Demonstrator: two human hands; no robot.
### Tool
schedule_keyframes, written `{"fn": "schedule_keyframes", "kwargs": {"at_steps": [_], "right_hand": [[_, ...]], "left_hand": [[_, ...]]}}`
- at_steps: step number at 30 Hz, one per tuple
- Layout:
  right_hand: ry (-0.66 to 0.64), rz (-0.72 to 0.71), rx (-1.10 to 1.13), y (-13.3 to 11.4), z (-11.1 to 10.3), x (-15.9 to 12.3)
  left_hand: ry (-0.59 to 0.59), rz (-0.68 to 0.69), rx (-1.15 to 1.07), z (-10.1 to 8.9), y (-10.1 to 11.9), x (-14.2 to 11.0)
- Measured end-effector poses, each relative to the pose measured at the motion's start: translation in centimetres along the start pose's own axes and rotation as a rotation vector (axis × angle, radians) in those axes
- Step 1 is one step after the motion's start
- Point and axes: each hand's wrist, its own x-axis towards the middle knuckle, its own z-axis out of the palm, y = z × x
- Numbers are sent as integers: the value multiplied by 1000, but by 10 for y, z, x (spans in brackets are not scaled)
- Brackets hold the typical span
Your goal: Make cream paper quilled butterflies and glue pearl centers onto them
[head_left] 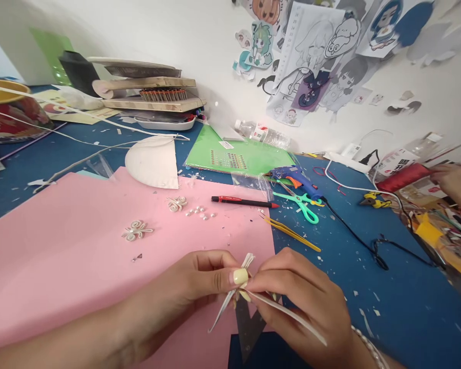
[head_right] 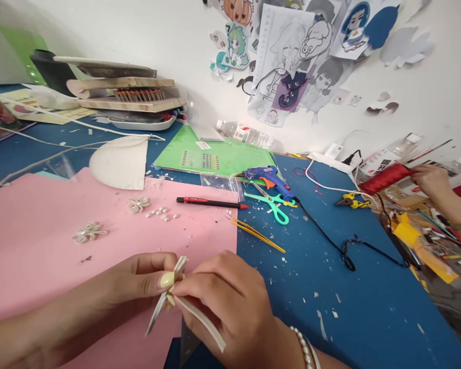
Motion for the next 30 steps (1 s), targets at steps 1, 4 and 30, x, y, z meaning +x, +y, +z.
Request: {"fn": "schedule_keyframes", "kwargs": {"at_steps": [1, 4, 30], "right_hand": [[-7, 5, 2, 0, 0, 0], [-33, 28, 26, 0, -2, 1], [-50, -21, -28, 1, 1, -2]], "left_hand": [[-19, -1, 8, 0, 1, 0], [-68, -2, 50, -2, 4, 2], [20, 33, 18, -1, -2, 4]]}}
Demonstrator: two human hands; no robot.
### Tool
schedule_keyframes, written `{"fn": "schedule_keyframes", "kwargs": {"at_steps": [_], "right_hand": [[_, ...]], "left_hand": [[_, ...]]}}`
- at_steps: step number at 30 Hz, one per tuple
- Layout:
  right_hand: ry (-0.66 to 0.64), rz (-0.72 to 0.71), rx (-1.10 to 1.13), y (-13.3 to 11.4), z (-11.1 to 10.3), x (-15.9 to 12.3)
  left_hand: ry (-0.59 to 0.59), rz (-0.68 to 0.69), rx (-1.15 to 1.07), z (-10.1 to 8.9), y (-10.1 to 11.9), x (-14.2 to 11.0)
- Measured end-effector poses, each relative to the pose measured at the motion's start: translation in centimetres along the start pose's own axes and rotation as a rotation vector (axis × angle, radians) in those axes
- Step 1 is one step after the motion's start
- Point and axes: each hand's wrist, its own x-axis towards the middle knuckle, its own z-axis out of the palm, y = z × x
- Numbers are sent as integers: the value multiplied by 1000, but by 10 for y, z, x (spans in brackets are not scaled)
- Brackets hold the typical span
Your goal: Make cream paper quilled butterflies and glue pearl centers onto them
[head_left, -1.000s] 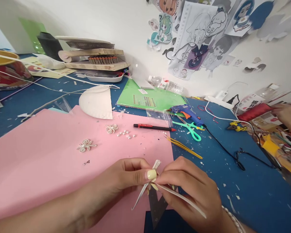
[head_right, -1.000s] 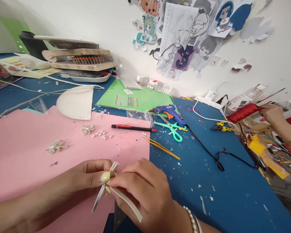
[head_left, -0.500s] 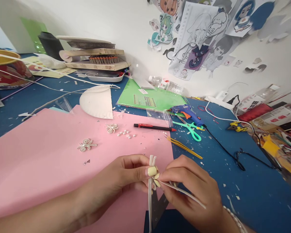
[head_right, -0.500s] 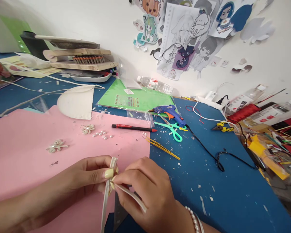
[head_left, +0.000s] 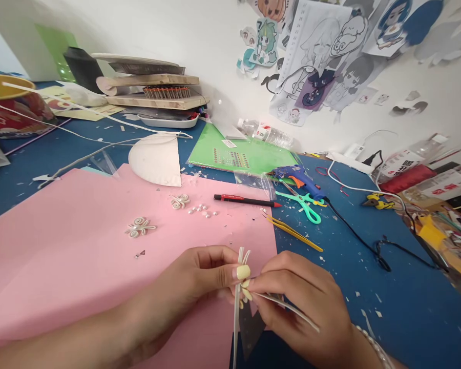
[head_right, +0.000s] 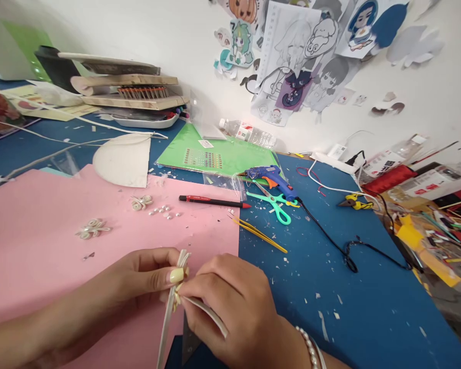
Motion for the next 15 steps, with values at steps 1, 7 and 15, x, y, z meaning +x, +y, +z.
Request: {"fn": "schedule_keyframes", "kwargs": {"at_steps": [1, 7, 15], "right_hand": [[-10, 3, 11, 0, 0, 0], [-50, 37, 53, 2, 0, 0], [-44, 95, 127, 6, 4, 1]], "left_hand": [[8, 0, 1, 0, 0, 0], [12, 2, 30, 0, 0, 0], [51, 8, 112, -1, 0, 1]]}}
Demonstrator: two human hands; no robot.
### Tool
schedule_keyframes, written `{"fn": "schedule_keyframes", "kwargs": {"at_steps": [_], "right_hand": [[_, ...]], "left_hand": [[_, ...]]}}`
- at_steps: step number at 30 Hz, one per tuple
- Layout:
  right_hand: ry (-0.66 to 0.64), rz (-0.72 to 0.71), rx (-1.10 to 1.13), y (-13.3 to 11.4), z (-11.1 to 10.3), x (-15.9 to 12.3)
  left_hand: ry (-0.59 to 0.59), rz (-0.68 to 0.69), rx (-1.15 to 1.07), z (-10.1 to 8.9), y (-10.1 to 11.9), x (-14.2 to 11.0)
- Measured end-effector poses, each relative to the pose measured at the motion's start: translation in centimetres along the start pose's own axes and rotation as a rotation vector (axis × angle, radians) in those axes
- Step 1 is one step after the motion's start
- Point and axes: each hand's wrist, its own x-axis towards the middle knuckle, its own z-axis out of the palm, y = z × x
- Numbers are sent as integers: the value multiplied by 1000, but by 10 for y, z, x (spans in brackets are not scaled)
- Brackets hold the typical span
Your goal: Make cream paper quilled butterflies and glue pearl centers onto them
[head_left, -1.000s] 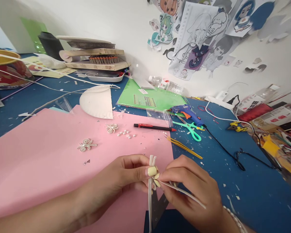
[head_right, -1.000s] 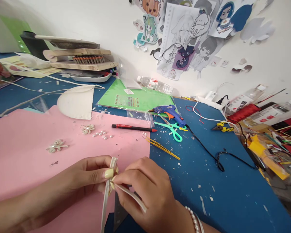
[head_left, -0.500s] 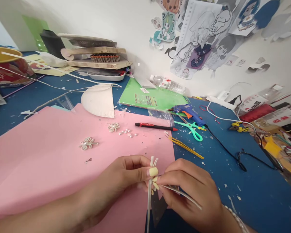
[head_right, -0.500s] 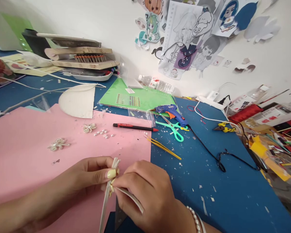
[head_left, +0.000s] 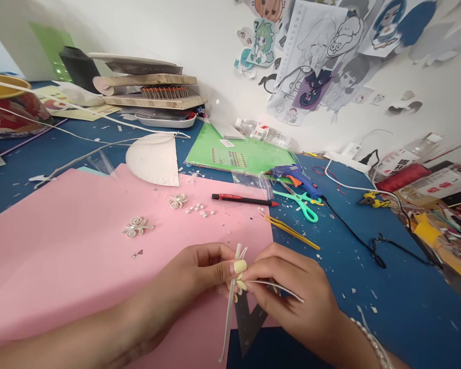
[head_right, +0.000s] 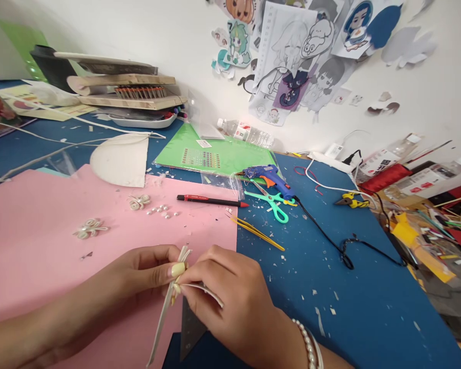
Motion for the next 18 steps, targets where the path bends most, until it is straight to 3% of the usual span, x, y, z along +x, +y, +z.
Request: {"fn": "schedule_keyframes", "kwargs": {"at_steps": [9, 18], "right_hand": [[-19, 187, 210, 8, -12, 2], [-247, 311, 469, 19, -28, -1]], "left_hand": [[-57, -27, 50, -4, 1, 2], [-64, -2, 120, -6, 5, 1]]}}
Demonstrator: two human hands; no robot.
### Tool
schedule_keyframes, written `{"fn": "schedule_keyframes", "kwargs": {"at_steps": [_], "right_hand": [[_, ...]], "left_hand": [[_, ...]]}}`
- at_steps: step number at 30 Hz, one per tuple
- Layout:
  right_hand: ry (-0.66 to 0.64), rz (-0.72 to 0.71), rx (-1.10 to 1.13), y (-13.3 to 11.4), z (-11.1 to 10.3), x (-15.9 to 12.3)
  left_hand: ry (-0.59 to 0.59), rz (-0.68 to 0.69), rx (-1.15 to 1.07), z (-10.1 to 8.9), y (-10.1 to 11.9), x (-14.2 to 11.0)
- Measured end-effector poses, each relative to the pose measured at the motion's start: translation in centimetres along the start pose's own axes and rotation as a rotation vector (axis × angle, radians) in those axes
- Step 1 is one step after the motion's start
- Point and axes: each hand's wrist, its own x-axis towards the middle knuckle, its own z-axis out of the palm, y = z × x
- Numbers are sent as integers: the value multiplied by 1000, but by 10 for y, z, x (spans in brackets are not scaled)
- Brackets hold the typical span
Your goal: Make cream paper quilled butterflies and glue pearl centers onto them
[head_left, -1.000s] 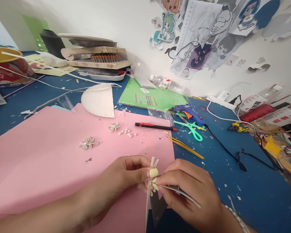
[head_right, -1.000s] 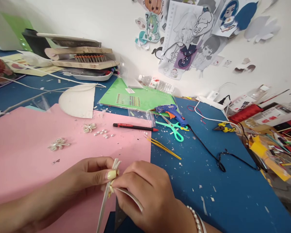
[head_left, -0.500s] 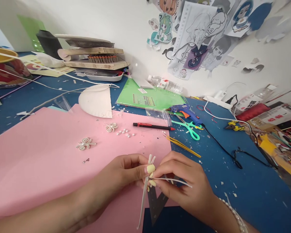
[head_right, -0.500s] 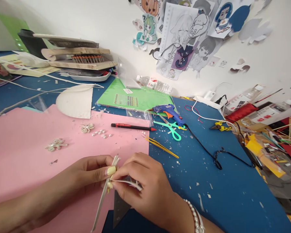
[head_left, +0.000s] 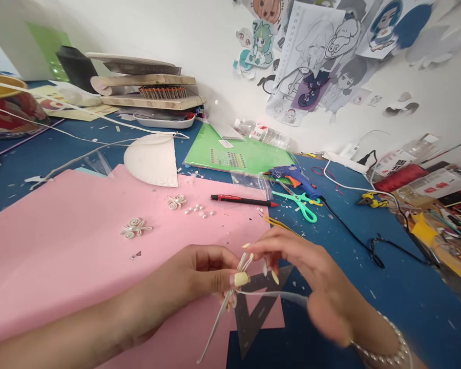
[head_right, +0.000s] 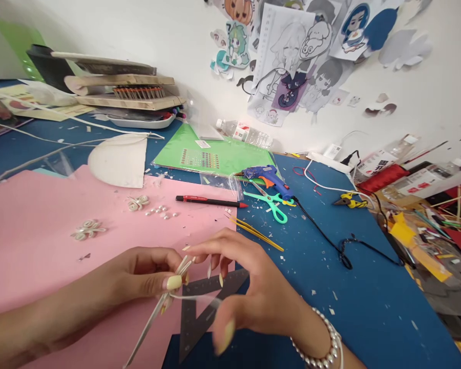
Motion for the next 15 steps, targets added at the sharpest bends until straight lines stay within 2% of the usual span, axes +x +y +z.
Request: {"fn": "schedule_keyframes", "kwargs": {"at_steps": [3, 8, 15], "right_hand": [[8, 17, 60, -1, -2, 0], [49, 8, -180, -3, 7, 2], [117, 10, -219, -2, 13, 1]], "left_hand": [[-31, 10, 16, -1, 0, -1], [-171, -30, 26, -4, -1, 2], [-118, 62, 91, -6, -4, 5]]}}
